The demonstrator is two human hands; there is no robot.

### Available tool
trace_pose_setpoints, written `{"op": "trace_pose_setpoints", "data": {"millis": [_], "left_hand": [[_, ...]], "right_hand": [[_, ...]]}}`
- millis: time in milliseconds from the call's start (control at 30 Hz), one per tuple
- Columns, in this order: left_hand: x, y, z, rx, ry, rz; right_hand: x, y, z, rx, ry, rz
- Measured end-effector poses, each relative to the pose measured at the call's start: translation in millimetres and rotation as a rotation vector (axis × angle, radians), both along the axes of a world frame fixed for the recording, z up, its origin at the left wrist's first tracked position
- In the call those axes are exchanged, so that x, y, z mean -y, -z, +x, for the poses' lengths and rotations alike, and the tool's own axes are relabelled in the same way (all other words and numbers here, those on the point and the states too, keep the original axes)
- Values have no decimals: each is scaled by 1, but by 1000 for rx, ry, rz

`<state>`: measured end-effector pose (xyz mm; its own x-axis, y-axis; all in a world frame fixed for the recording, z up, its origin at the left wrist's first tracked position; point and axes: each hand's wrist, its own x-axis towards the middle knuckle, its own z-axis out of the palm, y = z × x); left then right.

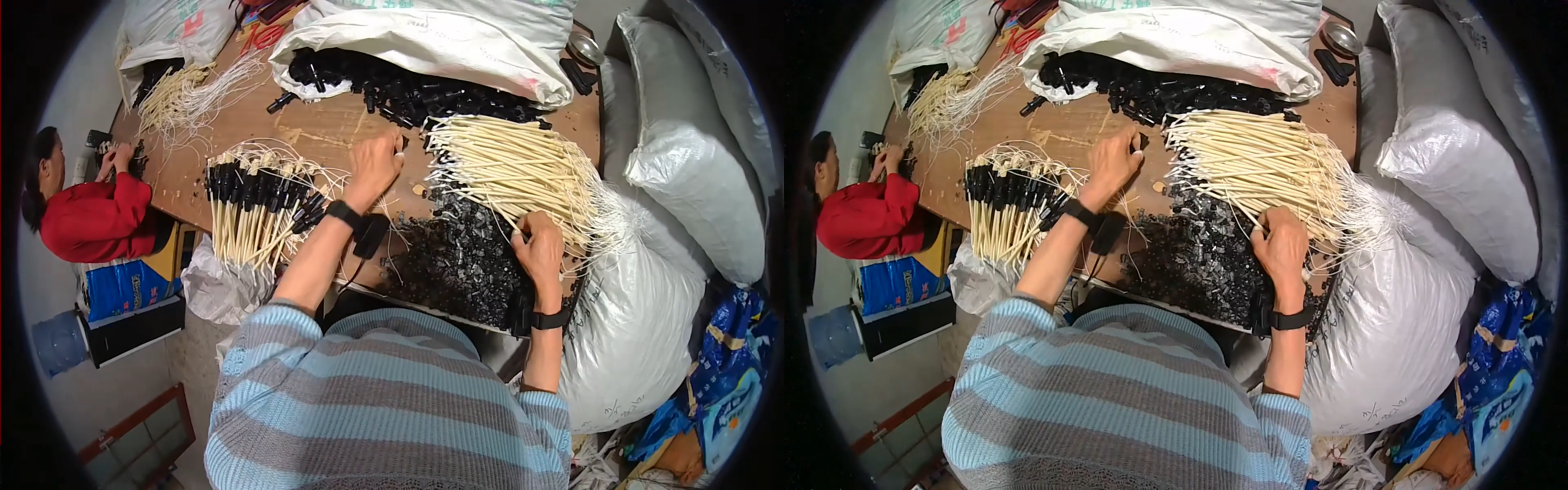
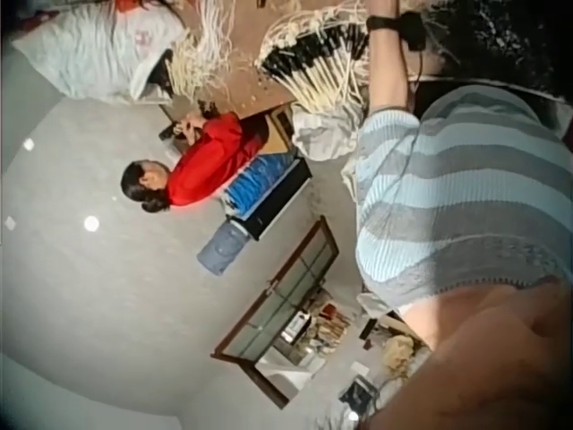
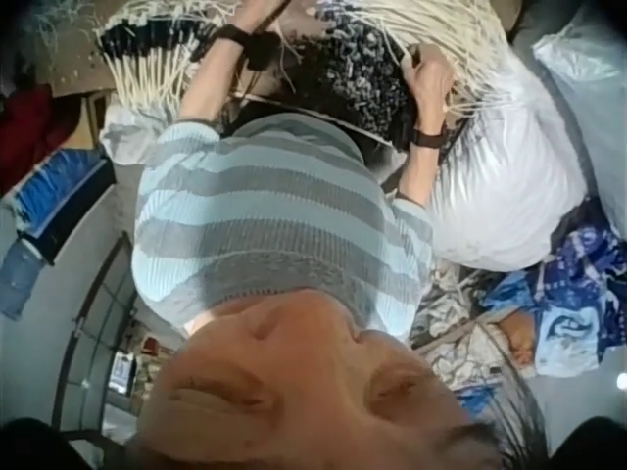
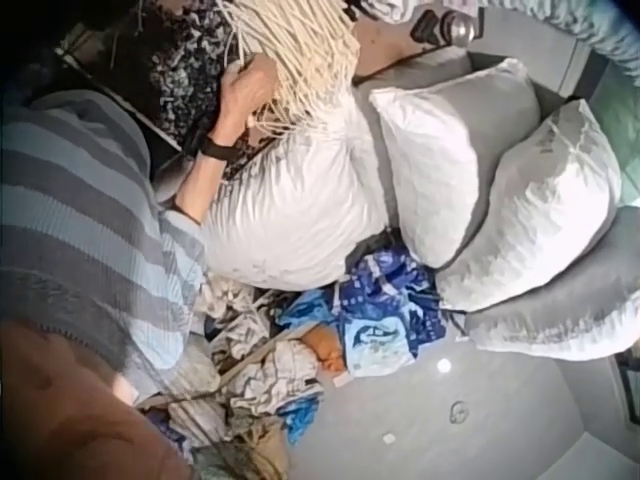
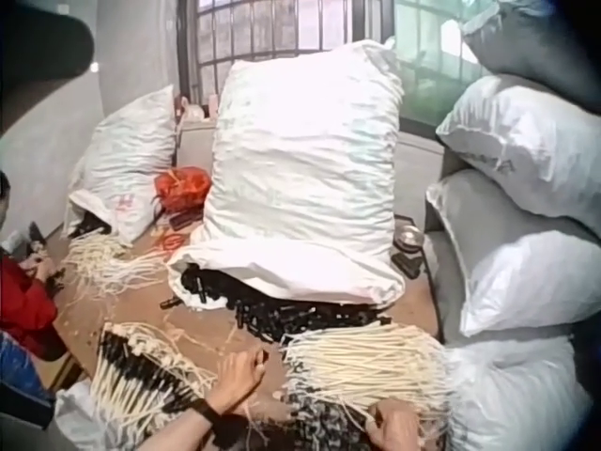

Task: Assembling small components by inserting thin rods into plastic bases.

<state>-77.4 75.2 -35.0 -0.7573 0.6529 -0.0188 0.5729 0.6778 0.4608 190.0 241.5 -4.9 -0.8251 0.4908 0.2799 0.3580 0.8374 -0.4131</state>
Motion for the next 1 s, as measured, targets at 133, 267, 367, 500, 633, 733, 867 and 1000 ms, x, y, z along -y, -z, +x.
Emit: {"op": "trace_pose_setpoints", "data": {"millis": [133, 267, 367, 500, 633, 733, 867, 1000], "left_hand": [[30, -6, 28, 183, 34, 391], [47, -11, 45, 199, 219, 456], [51, -19, 50, 425, 169, 406], [49, -28, 58, 251, 443, 533], [34, -42, 94, 37, 698, 588], [35, -47, 93, -18, 645, 451], [43, -47, 83, -170, 490, 559], [43, -52, 86, -142, 408, 514]], "right_hand": [[17, -17, -2, 63, -203, -369], [29, -21, -5, 194, -546, -610], [35, -20, -5, 163, -439, -638], [42, -21, -7, 97, -150, -395], [59, -17, -11, -100, -268, -279], [56, -46, -1, 156, -294, -208], [33, -54, 24, 355, -124, -759], [28, -39, 32, 229, -126, -955]]}}
